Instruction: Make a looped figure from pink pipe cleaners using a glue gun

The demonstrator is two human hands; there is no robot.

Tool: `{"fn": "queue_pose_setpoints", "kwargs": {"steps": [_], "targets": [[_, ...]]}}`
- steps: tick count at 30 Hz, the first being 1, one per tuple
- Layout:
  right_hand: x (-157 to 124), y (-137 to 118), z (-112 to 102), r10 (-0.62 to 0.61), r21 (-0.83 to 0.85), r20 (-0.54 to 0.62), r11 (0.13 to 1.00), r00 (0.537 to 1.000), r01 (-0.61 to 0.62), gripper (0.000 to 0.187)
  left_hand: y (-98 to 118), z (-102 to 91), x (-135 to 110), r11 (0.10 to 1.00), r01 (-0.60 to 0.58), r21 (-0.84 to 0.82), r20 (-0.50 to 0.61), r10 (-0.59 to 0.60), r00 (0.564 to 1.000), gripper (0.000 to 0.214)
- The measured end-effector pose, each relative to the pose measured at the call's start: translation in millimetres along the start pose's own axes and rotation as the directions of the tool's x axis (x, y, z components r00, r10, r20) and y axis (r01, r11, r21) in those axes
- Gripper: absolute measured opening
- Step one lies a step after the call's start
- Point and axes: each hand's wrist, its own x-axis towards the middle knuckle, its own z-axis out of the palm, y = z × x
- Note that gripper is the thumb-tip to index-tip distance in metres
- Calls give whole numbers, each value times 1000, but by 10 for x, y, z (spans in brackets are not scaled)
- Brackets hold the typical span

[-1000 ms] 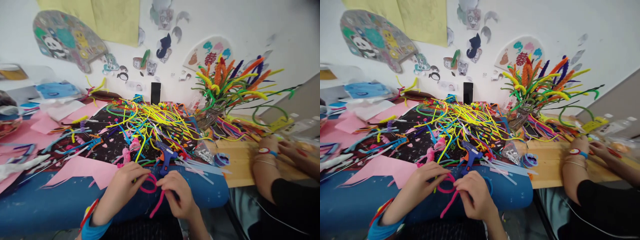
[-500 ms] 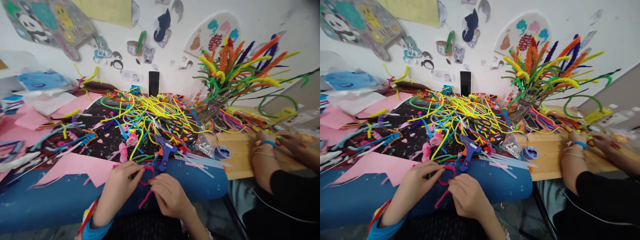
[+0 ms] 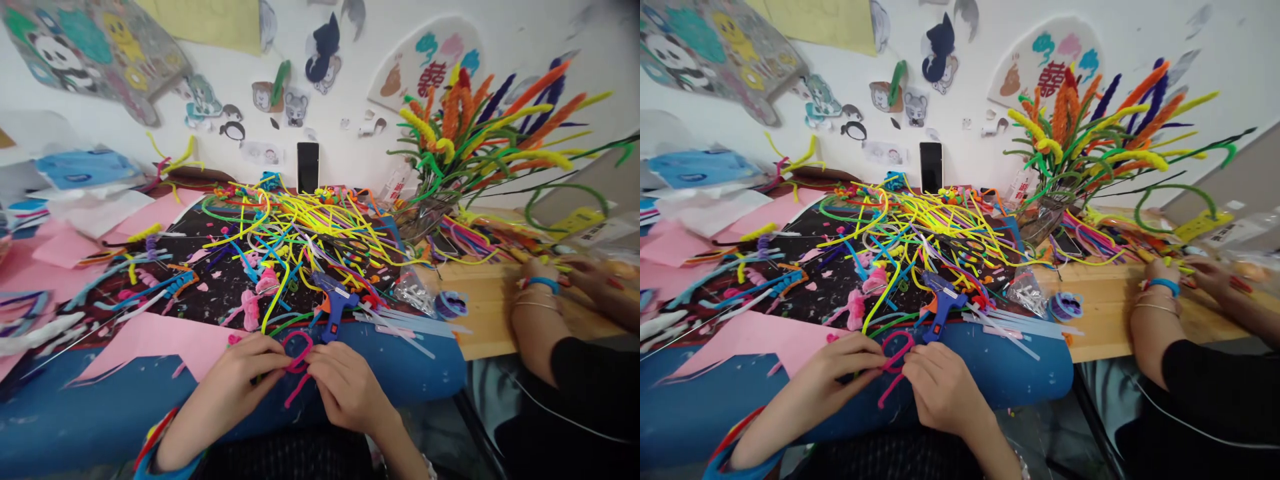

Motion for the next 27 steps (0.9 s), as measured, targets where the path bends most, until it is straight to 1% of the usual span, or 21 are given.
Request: {"fn": "queue_pose_setpoints", "kwargs": {"steps": [2, 3, 6, 9, 11, 13, 15, 17, 18, 19, 20, 21, 23, 24, 25, 27], "targets": [[32, -9, -25, 12, -47, 12, 999, 1000, -11, 24, 38, 42, 15, 1000, -13, -13, -27, 13, 1000, 14], [36, -12, -45, 26, -58, -1, 998, 1000, -26, 22, 63, 63, 21, 1000, -11, -21, -46, 10, 999, 12], [-18, 2, -144, 118, -23, -79, 992, 990, -120, 21, 136, 91, 10, 999, 18, -40, -118, -22, 993, 9], [-167, 47, -287, 245, 75, -184, 969, 952, -235, 25, 188, 37, -56, 998, 41, -51, -166, -49, 985, 10], [-297, 80, -385, 304, 123, -243, 952, 921, -281, 25, 229, -28, -110, 997, 42, -65, -182, -53, 982, 11], [-434, 106, -468, 357, 145, -241, 933, 902, -330, 25, 299, -70, -133, 996, 20, -82, -188, -36, 981, 10], [-572, 123, -530, 412, 139, -187, 910, 892, -391, 24, 404, -33, -95, 994, -26, -104, -146, 11, 989, 8], [-711, 137, -576, 463, 95, -133, 886, 876, -454, 22, 530, 124, 14, 987, -93, -131, -59, 86, 995, 8], [-781, 146, -595, 487, 69, -130, 873, 863, -482, 21, 591, 245, 91, 982, -131, -138, -16, 130, 991, 8], [-850, 155, -613, 515, 51, -147, 857, 845, -513, 20, 642, 385, 175, 973, -182, -140, -3, 183, 983, 6], [-915, 164, -629, 547, 47, -178, 835, 818, -548, 19, 681, 533, 261, 979, -170, -116, 28, 174, 984, 6], [-976, 172, -644, 577, 63, -217, 813, 787, -579, 17, 703, 677, 343, 989, -135, -65, 56, 138, 989, 8], [-1073, 183, -665, 626, 131, -262, 777, 735, -616, 15, 698, 915, 469, 993, -68, 95, 31, 65, 997, 11], [-1106, 183, -669, 641, 158, -258, 766, 723, -623, 15, 674, 995, 507, 988, -47, 144, 16, 45, 999, 11], [-1128, 179, -668, 650, 173, -241, 760, 721, -627, 15, 641, 1047, 527, 984, -30, 176, -14, 33, 999, 10], [-1141, 163, -648, 655, 176, -207, 755, 726, -631, 16, 562, 1079, 525, 982, -5, 190, -83, 21, 996, 8]]}}
